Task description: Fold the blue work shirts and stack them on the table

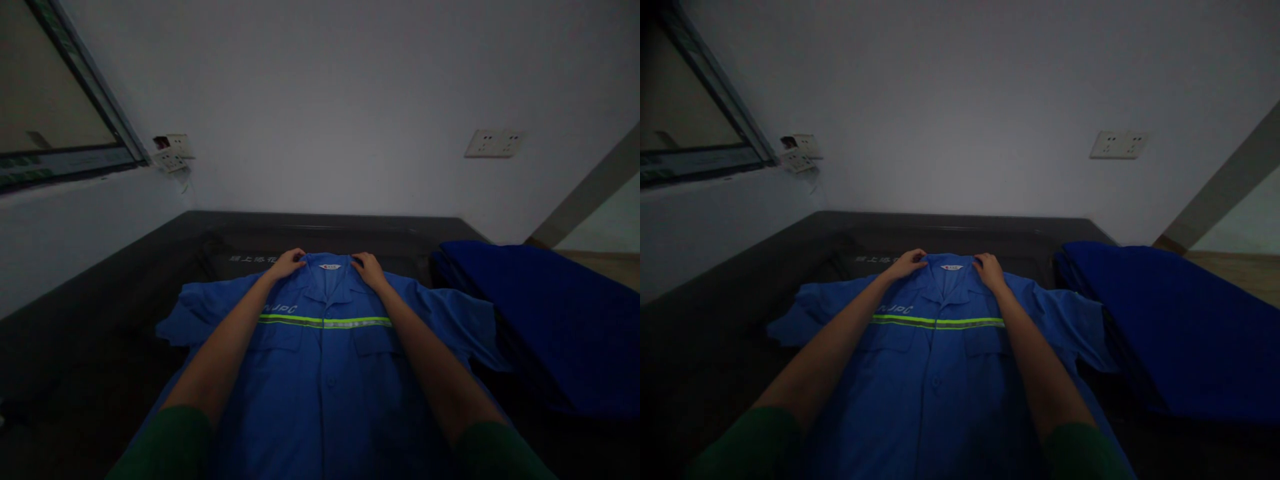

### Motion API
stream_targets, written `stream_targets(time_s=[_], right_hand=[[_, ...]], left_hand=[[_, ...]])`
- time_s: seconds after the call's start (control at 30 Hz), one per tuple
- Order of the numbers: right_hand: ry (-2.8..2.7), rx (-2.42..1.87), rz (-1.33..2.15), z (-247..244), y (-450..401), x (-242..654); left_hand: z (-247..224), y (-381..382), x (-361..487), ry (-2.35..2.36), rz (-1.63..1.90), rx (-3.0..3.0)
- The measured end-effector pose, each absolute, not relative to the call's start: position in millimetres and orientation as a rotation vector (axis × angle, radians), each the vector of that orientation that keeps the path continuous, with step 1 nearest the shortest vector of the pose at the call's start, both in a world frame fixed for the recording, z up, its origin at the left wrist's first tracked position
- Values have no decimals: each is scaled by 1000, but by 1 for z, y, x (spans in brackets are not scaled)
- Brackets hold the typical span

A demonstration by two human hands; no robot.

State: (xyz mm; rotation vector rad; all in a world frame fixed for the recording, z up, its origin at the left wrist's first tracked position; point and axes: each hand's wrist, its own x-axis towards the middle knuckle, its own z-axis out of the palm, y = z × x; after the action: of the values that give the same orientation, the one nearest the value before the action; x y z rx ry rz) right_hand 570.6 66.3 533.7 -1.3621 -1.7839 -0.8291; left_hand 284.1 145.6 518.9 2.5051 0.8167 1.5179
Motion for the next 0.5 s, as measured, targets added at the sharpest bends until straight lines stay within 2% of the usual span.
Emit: stream_targets(time_s=[0.17, 0.5], right_hand=[[-1804, -1363, -808, 536, 69, 574], [-1802, -1356, -839, 534, 66, 572]], left_hand=[[522, 150, 287, 775, 1563, 2387], [527, 158, 301, 1078, 1600, 2420]])
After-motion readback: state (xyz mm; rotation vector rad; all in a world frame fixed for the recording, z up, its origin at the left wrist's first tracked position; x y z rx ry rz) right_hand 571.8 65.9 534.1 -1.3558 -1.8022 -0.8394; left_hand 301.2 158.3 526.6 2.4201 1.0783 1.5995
